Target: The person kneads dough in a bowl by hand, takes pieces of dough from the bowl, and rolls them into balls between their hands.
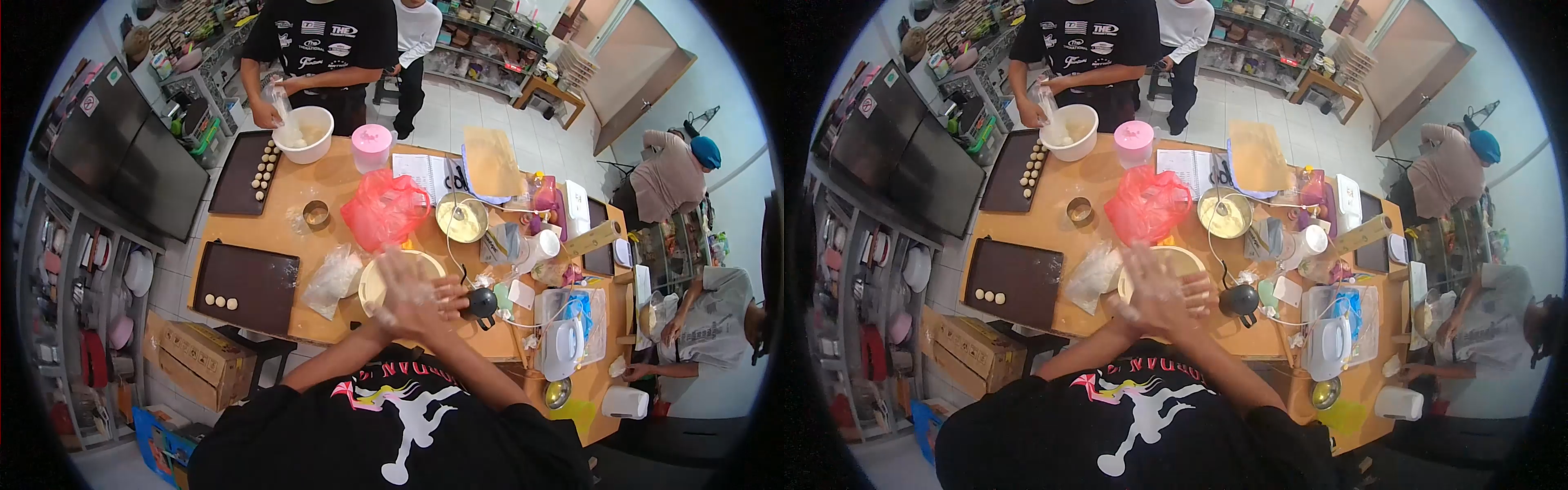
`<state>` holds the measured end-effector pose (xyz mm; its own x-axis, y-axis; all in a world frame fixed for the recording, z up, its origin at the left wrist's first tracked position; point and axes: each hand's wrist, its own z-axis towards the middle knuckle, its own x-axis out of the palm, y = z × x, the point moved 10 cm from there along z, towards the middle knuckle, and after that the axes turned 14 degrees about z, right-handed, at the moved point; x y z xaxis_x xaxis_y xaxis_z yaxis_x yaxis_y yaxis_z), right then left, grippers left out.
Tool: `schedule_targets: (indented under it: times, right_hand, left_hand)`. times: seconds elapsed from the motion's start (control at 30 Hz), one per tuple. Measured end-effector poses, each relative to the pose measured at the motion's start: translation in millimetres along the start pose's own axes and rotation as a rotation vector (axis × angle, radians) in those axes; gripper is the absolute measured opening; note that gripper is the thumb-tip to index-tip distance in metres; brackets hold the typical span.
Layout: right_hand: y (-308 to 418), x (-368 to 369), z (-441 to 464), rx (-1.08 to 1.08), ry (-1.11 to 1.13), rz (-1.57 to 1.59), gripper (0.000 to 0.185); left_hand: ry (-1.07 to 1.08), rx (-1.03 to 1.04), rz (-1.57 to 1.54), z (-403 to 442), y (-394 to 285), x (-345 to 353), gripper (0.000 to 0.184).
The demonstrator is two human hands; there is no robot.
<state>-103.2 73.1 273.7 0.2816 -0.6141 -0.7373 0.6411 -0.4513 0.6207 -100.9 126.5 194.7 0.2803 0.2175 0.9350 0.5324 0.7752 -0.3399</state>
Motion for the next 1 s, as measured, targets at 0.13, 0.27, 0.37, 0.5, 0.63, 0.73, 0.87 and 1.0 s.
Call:
schedule_targets:
  times: [0.13,0.27,0.37,0.5,0.63,0.73,0.87,1.0]
  right_hand:
    - [7.4,-8.2,-19.0,-0.034,0.044,-0.048,0.080]
    - [-19.6,-25.9,-7.0,0.086,-0.093,-0.136,0.072]
    - [2.8,-3.9,-3.7,-0.014,-0.007,0.090,0.069]
    - [-13.5,-53.3,-6.0,-0.130,-0.160,0.159,0.066]
    - [-28.0,-43.8,0.5,-0.009,-0.152,0.009,0.066]
    - [-20.1,-5.9,-4.1,-0.027,-0.127,0.309,0.061]
    - [-47.2,-11.0,-15.9,0.184,-0.150,0.176,0.060]
    - [-41.2,-14.8,-5.4,0.221,-0.142,0.078,0.067]
  left_hand:
    - [0.015,0.005,-0.102,-7.1,-36.4,2.0,0.097]
    - [0.081,-0.081,-0.264,-16.8,-7.5,-0.3,0.099]
    - [0.130,-0.006,0.017,-0.8,-8.9,10.2,0.096]
    - [-0.178,0.005,0.056,-7.0,-42.5,-20.6,0.089]
    - [-0.072,-0.030,-0.388,0.3,-15.9,-15.1,0.084]
    - [-0.090,0.100,0.020,6.6,-23.7,-34.4,0.084]
    - [-0.365,0.036,0.256,-5.7,-40.7,-35.2,0.081]
    - [0.066,0.083,-0.022,-2.8,1.0,-18.0,0.081]
